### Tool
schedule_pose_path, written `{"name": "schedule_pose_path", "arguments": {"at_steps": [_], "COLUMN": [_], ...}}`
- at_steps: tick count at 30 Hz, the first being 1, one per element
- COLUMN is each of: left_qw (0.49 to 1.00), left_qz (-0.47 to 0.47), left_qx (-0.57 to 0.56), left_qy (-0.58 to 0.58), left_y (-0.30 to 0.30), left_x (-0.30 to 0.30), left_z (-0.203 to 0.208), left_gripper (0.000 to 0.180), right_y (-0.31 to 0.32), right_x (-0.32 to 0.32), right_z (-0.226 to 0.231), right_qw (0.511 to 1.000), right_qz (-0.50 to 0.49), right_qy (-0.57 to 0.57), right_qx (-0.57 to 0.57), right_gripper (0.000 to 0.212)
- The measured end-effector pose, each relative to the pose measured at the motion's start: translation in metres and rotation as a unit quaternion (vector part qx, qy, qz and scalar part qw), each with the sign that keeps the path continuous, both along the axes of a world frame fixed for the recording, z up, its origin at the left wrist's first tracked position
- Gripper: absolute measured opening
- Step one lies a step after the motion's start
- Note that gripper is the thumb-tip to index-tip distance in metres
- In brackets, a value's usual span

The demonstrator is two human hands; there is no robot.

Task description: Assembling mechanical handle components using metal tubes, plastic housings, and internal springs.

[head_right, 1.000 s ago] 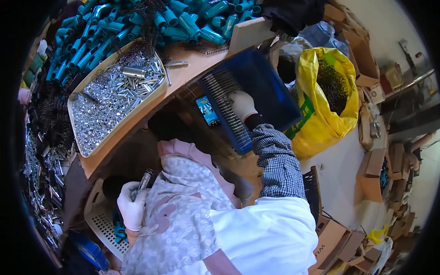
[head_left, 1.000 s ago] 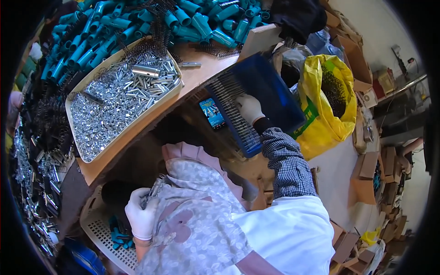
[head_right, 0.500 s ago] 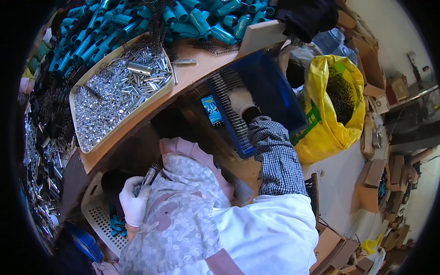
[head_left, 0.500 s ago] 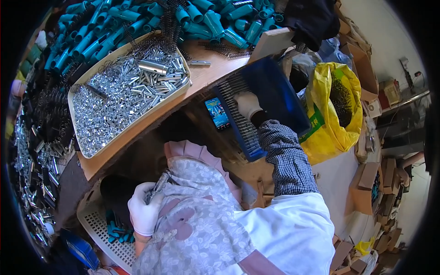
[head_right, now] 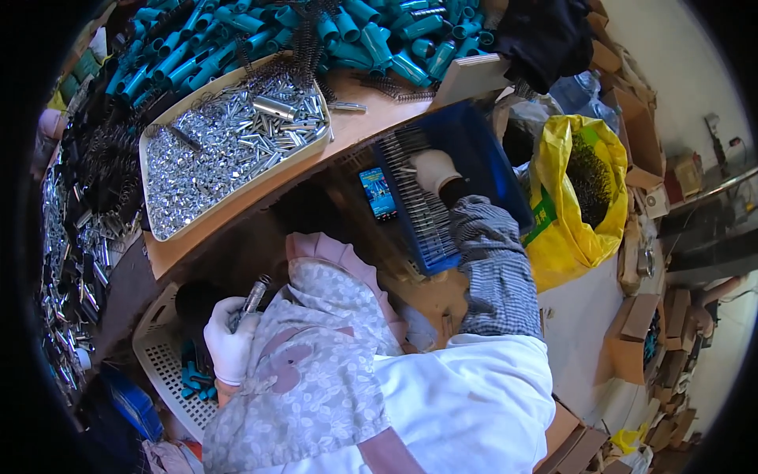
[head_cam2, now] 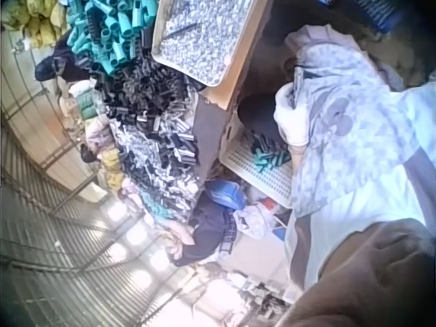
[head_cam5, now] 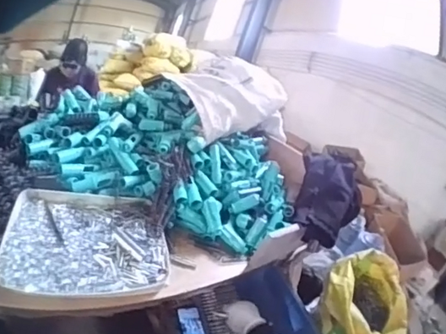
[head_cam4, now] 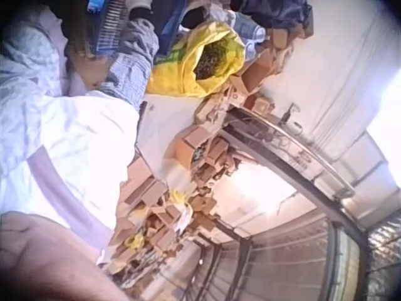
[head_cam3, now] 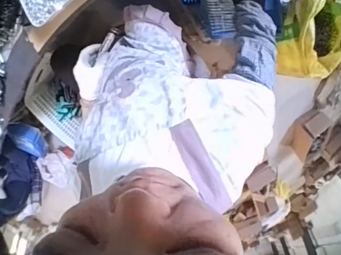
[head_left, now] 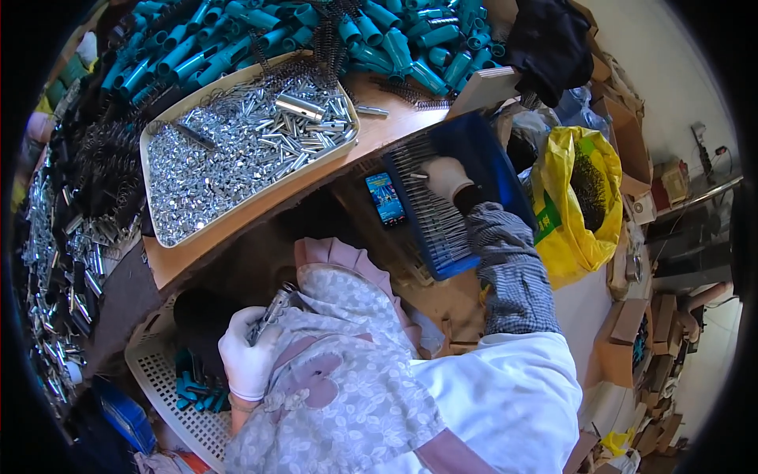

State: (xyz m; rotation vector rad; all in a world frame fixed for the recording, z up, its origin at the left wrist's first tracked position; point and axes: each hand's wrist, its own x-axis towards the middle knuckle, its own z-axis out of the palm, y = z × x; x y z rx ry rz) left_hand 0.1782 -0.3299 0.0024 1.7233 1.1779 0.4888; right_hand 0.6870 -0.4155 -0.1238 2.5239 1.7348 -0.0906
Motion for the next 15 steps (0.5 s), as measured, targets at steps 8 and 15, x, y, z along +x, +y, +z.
{"name": "schedule_pose_path", "arguments": {"at_steps": [8,15], "left_qw": [0.997,0.979], "left_qz": [0.003,0.052], "left_qx": [-0.076,-0.063], "left_qy": [-0.011,-0.188], "left_y": [0.005,0.012], "left_x": [-0.004,-0.008], "left_z": [-0.014,0.014], "left_gripper": [0.034,0.040], "right_y": [-0.010,0.036], "right_x": [-0.125,-0.316], "right_z": [0.102,0.110], "right_qw": [0.577,0.300], "right_qz": [-0.146,-0.054], "right_qy": [0.732,0.942], "right_qx": [0.332,0.137], "right_gripper": [0.019,0.015]}}
